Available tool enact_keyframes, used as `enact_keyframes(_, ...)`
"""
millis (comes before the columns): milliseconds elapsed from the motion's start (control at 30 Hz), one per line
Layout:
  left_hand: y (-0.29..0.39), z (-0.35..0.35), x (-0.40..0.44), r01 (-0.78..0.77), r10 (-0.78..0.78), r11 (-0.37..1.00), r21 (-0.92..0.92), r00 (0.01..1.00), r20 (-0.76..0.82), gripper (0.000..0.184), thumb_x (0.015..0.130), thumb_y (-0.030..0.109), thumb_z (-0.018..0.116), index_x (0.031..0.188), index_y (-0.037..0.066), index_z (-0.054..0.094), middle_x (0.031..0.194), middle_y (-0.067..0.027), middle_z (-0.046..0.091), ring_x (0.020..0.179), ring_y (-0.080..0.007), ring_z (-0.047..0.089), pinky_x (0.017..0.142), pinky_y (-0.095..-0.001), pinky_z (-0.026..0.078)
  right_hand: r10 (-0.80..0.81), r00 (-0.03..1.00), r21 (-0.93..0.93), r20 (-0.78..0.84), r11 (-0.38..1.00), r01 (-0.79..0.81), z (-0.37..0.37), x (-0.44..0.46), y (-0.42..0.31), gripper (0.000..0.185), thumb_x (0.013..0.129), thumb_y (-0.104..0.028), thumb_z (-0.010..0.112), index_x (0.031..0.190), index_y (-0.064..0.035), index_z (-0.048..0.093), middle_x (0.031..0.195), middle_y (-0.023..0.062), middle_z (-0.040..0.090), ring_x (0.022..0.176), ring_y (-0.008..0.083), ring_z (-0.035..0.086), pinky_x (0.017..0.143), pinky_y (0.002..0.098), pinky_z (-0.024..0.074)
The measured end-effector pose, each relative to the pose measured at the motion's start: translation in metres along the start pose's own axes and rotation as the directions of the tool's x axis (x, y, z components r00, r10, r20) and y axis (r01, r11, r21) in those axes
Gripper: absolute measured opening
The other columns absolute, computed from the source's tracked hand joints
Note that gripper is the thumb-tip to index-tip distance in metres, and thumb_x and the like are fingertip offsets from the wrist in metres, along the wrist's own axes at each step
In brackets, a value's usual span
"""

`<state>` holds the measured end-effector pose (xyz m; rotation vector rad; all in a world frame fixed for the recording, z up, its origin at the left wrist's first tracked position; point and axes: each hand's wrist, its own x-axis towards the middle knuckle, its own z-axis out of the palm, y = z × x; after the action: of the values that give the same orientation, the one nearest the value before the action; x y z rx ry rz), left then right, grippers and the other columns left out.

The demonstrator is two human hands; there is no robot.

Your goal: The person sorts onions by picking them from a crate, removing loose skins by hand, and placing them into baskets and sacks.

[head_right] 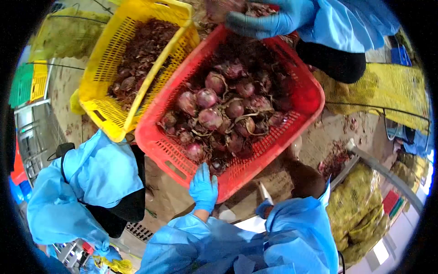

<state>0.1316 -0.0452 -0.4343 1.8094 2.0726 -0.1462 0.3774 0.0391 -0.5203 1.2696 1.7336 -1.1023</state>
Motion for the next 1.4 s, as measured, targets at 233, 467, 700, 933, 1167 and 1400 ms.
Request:
enact_keyframes(233, 0.001, 0.018, 0.003, 0.022, -0.028, 0.998, -0.055, 0.994, -0.109, 0.052, 0.081, 0.030, 0.053, 0.126, 0.005, 0.044, 0.123, -0.0107, 0.049, 0.112, -0.0232, 0.048, 0.088, -0.0360, 0.039, -0.144, 0.921, -0.281, 0.362, 0.925, 0.256, 0.031, -0.021, 0.000, 0.038, 0.087, -0.031, 0.042, 0.120, -0.0153, 0.054, 0.121, 0.0063, 0.054, 0.110, 0.0232, 0.052, 0.090, 0.0417, 0.0409)
enact_keyframes(467, -0.002, 0.027, -0.004, 0.035, -0.043, 0.999, -0.032, 0.954, -0.298, 0.046, 0.083, 0.026, 0.052, 0.124, 0.005, 0.046, 0.120, -0.0108, 0.051, 0.108, -0.0239, 0.050, 0.087, -0.0370, 0.040, -0.168, 0.789, -0.438, 0.591, 0.754, 0.489, 0.050, -0.032, 0.004, 0.038, 0.089, -0.031, 0.039, 0.121, -0.0162, 0.054, 0.123, 0.0043, 0.053, 0.112, 0.0218, 0.051, 0.092, 0.0420, 0.0401)
enact_keyframes(700, -0.001, 0.028, -0.007, 0.060, -0.052, 0.998, 0.019, 0.953, -0.298, 0.038, 0.081, 0.024, 0.053, 0.116, 0.010, 0.053, 0.098, -0.0080, 0.059, 0.089, -0.0241, 0.057, 0.076, -0.0380, 0.045, -0.112, 0.755, -0.546, 0.647, 0.623, 0.561, 0.132, 0.028, 0.056, 0.048, 0.086, -0.036, 0.038, 0.130, -0.0181, 0.045, 0.129, 0.0015, 0.049, 0.119, 0.0222, 0.046, 0.096, 0.0455, 0.0349)
enact_keyframes(933, 0.020, 0.028, 0.006, 0.182, -0.200, 0.978, -0.102, 0.956, -0.217, 0.041, 0.082, 0.023, 0.051, 0.121, 0.014, 0.050, 0.099, -0.0110, 0.060, 0.088, -0.0290, 0.058, 0.074, -0.0434, 0.046, -0.239, 0.757, -0.387, 0.608, 0.744, 0.545, 0.091, -0.030, 0.023, 0.040, 0.083, -0.037, 0.044, 0.113, -0.0158, 0.060, 0.119, 0.0072, 0.057, 0.112, 0.0237, 0.053, 0.091, 0.0430, 0.0394)
enact_keyframes(1167, 0.052, -0.015, 0.096, 0.131, -0.354, 0.866, -0.483, 0.843, -0.405, 0.058, 0.078, 0.031, 0.062, 0.128, 0.013, 0.041, 0.119, -0.0181, 0.050, 0.107, -0.0344, 0.051, 0.087, -0.0415, 0.043, -0.259, 0.802, -0.336, 0.539, 0.807, 0.487, 0.047, -0.077, 0.010, 0.041, 0.081, -0.042, 0.049, 0.111, -0.0164, 0.061, 0.117, 0.0087, 0.058, 0.109, 0.0266, 0.054, 0.088, 0.0414, 0.0426)
enact_keyframes(1400, 0.084, -0.002, 0.168, 0.305, -0.522, 0.794, -0.525, 0.785, -0.334, 0.081, 0.061, 0.031, 0.077, 0.128, 0.010, 0.036, 0.117, -0.0170, 0.045, 0.107, -0.0346, 0.047, 0.088, -0.0415, 0.042, -0.237, 0.734, -0.193, 0.636, 0.873, 0.448, 0.051, -0.053, 0.027, 0.038, 0.079, -0.039, 0.051, 0.109, -0.0175, 0.062, 0.116, 0.0081, 0.059, 0.106, 0.0275, 0.056, 0.088, 0.0411, 0.0441)
